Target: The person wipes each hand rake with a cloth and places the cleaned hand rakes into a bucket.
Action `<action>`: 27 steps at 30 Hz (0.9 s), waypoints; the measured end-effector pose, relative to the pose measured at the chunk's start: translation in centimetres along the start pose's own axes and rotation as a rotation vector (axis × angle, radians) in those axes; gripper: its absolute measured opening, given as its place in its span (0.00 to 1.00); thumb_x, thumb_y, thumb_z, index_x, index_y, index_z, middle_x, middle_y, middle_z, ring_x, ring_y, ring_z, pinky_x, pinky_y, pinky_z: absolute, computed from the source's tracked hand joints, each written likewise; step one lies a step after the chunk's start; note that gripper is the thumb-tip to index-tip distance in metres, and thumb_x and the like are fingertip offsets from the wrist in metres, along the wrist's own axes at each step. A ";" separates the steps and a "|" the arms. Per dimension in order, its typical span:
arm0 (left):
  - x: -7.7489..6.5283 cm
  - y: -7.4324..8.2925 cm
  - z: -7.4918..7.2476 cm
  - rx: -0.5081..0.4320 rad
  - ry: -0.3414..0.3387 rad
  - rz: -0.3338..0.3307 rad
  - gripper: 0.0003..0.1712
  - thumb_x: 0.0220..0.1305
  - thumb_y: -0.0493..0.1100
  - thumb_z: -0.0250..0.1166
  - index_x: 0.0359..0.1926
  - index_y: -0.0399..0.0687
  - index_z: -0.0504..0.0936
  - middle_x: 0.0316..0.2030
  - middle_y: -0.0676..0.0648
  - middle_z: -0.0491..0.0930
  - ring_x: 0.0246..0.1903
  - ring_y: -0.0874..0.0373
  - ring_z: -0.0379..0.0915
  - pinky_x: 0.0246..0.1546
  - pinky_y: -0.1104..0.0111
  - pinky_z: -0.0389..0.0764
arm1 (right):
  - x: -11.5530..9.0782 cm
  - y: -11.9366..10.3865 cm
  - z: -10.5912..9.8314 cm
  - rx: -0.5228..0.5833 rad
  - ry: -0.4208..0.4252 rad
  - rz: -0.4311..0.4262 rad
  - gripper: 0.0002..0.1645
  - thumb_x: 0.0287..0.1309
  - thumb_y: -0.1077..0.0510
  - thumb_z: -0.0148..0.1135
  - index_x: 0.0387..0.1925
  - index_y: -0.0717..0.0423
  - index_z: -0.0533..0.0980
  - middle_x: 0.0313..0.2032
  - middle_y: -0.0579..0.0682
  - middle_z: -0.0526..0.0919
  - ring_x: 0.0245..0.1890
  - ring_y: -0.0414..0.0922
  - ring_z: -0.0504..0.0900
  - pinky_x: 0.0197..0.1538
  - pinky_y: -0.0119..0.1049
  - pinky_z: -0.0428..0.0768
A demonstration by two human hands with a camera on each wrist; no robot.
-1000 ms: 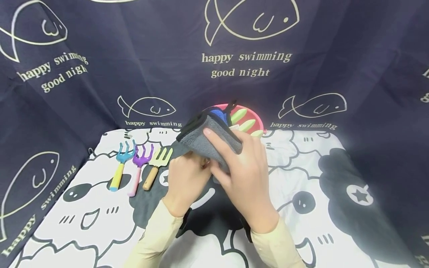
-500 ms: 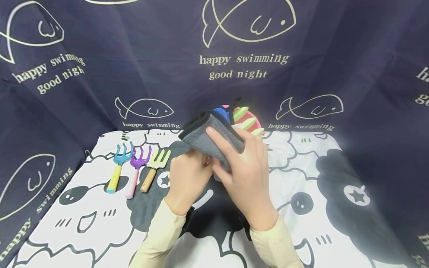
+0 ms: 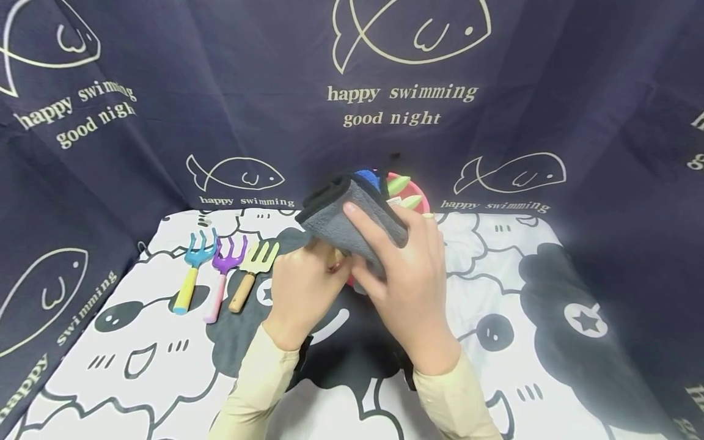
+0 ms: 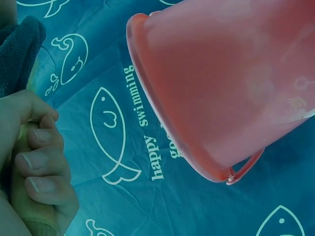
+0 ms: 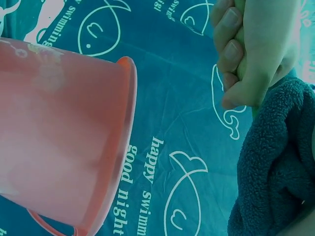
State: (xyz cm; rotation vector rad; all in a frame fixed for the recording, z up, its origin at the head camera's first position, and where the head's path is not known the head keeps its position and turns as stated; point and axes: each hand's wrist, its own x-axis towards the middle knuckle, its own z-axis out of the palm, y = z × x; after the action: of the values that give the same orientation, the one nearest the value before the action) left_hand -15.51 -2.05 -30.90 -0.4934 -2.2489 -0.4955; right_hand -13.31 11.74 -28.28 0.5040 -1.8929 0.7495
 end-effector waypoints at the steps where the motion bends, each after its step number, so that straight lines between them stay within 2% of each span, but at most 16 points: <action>1: 0.0 0.0 -0.1 -0.002 -0.001 0.000 0.14 0.50 0.46 0.67 0.16 0.51 0.72 0.08 0.54 0.69 0.08 0.60 0.63 0.07 0.64 0.68 | 0.0 0.0 0.0 -0.001 0.003 -0.001 0.24 0.48 0.60 0.62 0.51 0.50 0.82 0.44 0.72 0.78 0.41 0.64 0.71 0.45 0.58 0.68; 4: -0.1 0.0 -0.3 -0.010 0.003 0.001 0.14 0.49 0.46 0.68 0.16 0.52 0.71 0.08 0.55 0.68 0.08 0.61 0.61 0.07 0.65 0.65 | 0.0 0.0 -0.2 -0.001 0.015 -0.005 0.24 0.47 0.60 0.62 0.50 0.50 0.82 0.44 0.73 0.78 0.40 0.65 0.71 0.43 0.58 0.67; 11: 0.4 0.0 -0.5 -0.034 0.024 0.022 0.04 0.46 0.38 0.63 0.21 0.51 0.75 0.08 0.54 0.66 0.08 0.63 0.56 0.08 0.70 0.57 | 0.3 0.5 -0.4 0.005 0.081 0.025 0.24 0.45 0.62 0.61 0.48 0.52 0.82 0.44 0.75 0.78 0.44 0.65 0.73 0.47 0.60 0.68; 27: 0.2 -0.3 -0.5 -0.016 0.026 0.054 0.07 0.49 0.40 0.62 0.20 0.50 0.72 0.08 0.53 0.66 0.07 0.63 0.57 0.07 0.70 0.60 | 0.4 0.6 -0.6 -0.021 0.140 0.072 0.22 0.46 0.63 0.62 0.48 0.52 0.82 0.43 0.76 0.77 0.46 0.65 0.73 0.47 0.60 0.69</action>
State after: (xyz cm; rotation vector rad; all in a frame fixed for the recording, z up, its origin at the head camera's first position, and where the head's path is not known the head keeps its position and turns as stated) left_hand -15.47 -2.52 -30.47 -0.5508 -2.2022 -0.4901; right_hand -13.45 12.55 -27.93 0.3625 -1.7938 0.7907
